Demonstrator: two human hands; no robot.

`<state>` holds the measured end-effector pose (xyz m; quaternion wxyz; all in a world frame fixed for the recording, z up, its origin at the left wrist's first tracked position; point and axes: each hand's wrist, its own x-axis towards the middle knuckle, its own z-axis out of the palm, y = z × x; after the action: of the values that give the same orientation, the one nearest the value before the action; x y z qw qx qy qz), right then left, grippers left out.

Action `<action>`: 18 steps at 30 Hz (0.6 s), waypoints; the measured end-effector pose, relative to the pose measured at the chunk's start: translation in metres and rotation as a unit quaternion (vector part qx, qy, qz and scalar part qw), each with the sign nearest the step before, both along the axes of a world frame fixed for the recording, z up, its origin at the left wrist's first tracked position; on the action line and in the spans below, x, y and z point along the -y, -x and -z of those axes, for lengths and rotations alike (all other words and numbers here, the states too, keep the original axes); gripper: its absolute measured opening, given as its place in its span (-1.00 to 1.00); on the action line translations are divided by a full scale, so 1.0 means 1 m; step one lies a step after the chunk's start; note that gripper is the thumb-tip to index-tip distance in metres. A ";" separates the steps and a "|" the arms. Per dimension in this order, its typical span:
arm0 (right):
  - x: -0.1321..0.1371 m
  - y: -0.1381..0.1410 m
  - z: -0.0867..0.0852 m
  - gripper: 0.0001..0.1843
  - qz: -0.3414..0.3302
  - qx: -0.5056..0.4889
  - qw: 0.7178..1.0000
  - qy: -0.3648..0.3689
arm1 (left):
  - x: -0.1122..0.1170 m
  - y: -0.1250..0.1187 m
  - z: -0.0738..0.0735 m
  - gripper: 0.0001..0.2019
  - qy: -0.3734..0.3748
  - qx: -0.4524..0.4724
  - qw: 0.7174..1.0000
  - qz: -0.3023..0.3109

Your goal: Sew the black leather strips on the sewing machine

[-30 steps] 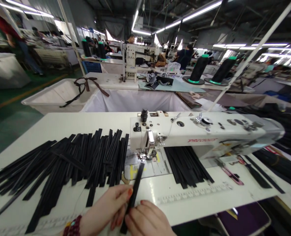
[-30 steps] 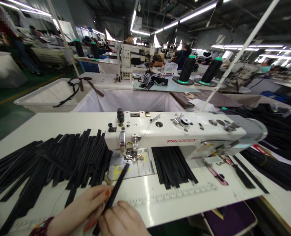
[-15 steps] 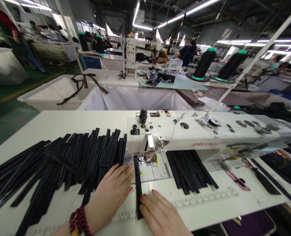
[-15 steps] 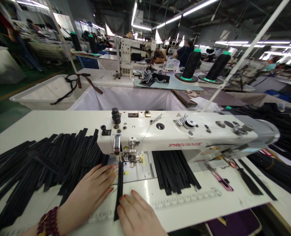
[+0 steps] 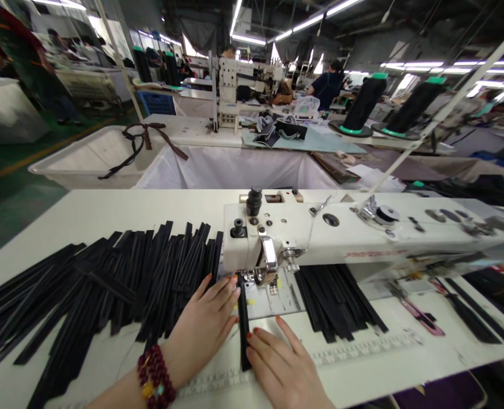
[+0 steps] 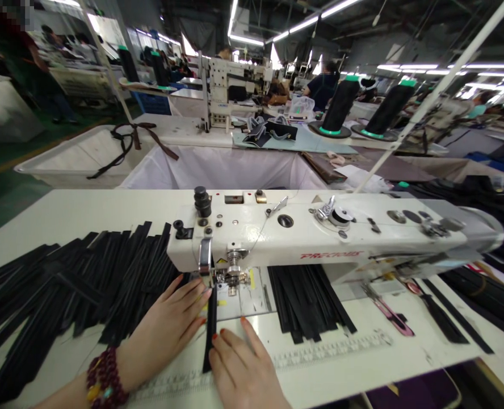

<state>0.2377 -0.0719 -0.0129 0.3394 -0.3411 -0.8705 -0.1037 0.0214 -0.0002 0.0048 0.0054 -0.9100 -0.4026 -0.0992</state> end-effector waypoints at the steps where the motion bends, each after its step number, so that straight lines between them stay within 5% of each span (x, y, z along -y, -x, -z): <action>1: 0.000 0.000 0.002 -0.69 0.003 -0.002 1.000 0.002 | 0.000 -0.001 0.001 -0.65 -0.001 -0.003 1.000 -0.005; 18: 0.013 0.012 -0.004 -0.69 0.050 -0.042 0.998 -0.005 | 0.012 0.000 0.002 -0.65 -0.026 0.013 0.999 0.015</action>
<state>0.2262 -0.0849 -0.0087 0.3715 -0.3866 -0.8368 -0.1106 0.0219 -0.0126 0.0031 0.0229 -0.9143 -0.3858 -0.1214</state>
